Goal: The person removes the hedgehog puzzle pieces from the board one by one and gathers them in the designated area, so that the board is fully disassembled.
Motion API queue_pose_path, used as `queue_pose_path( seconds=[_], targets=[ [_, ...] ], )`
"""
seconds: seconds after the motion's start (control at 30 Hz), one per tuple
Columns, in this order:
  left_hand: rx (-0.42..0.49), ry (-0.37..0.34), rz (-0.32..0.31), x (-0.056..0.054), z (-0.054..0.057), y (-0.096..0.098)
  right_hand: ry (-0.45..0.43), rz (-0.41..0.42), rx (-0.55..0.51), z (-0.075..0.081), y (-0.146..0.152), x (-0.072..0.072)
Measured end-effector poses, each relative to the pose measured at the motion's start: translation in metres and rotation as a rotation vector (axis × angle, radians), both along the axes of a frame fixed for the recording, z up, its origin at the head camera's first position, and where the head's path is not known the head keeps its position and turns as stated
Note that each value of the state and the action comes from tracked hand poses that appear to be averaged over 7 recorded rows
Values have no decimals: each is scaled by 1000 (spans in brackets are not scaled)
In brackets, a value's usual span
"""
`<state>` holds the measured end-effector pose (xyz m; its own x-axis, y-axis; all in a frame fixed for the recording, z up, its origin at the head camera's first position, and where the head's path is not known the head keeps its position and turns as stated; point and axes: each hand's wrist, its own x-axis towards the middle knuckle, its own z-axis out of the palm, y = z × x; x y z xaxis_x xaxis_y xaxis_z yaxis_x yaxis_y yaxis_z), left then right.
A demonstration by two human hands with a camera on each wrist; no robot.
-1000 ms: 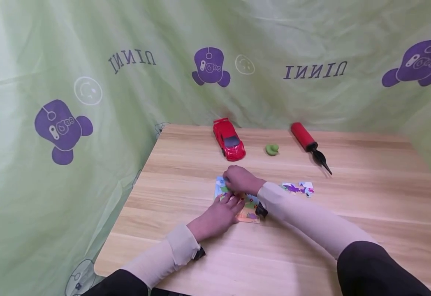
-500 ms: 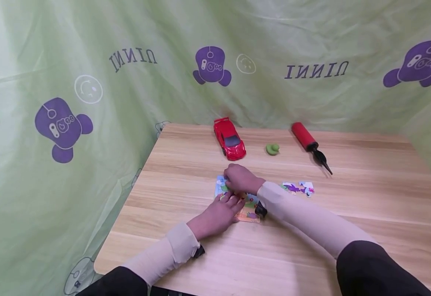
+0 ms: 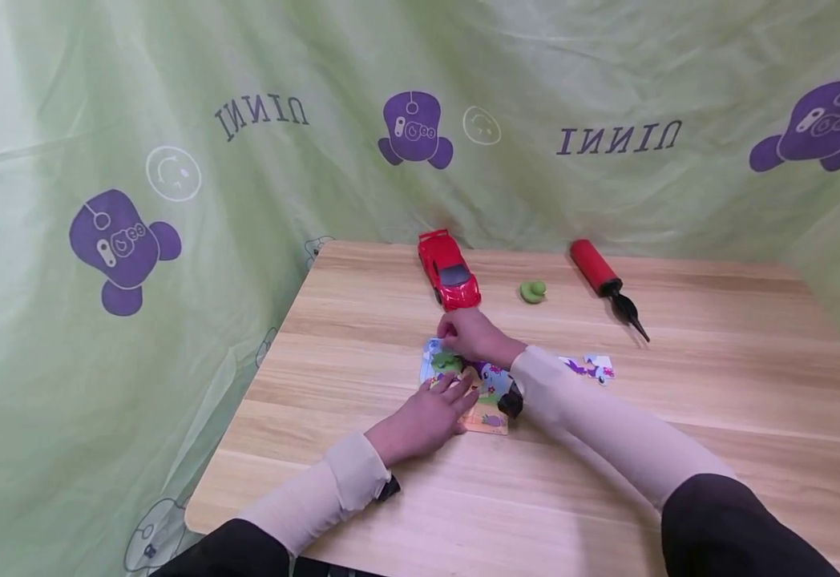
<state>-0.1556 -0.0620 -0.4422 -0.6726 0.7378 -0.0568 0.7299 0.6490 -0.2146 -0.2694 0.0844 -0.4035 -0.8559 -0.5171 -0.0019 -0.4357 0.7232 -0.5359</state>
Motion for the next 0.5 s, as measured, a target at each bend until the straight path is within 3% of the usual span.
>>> queue_pose_path(
  seconds=[0.23, 0.37, 0.5],
  targets=[
    [-9, -49, 36, 1, -2, -7, -72, -14, -14, 22, 52, -1],
    [-16, -111, 67, 2, -1, -14, -145, -26, 30, 21, 90, 0],
    [-3, -127, 52, 4, 2, -17, -225, -67, 63, 13, 117, 1]
  ],
)
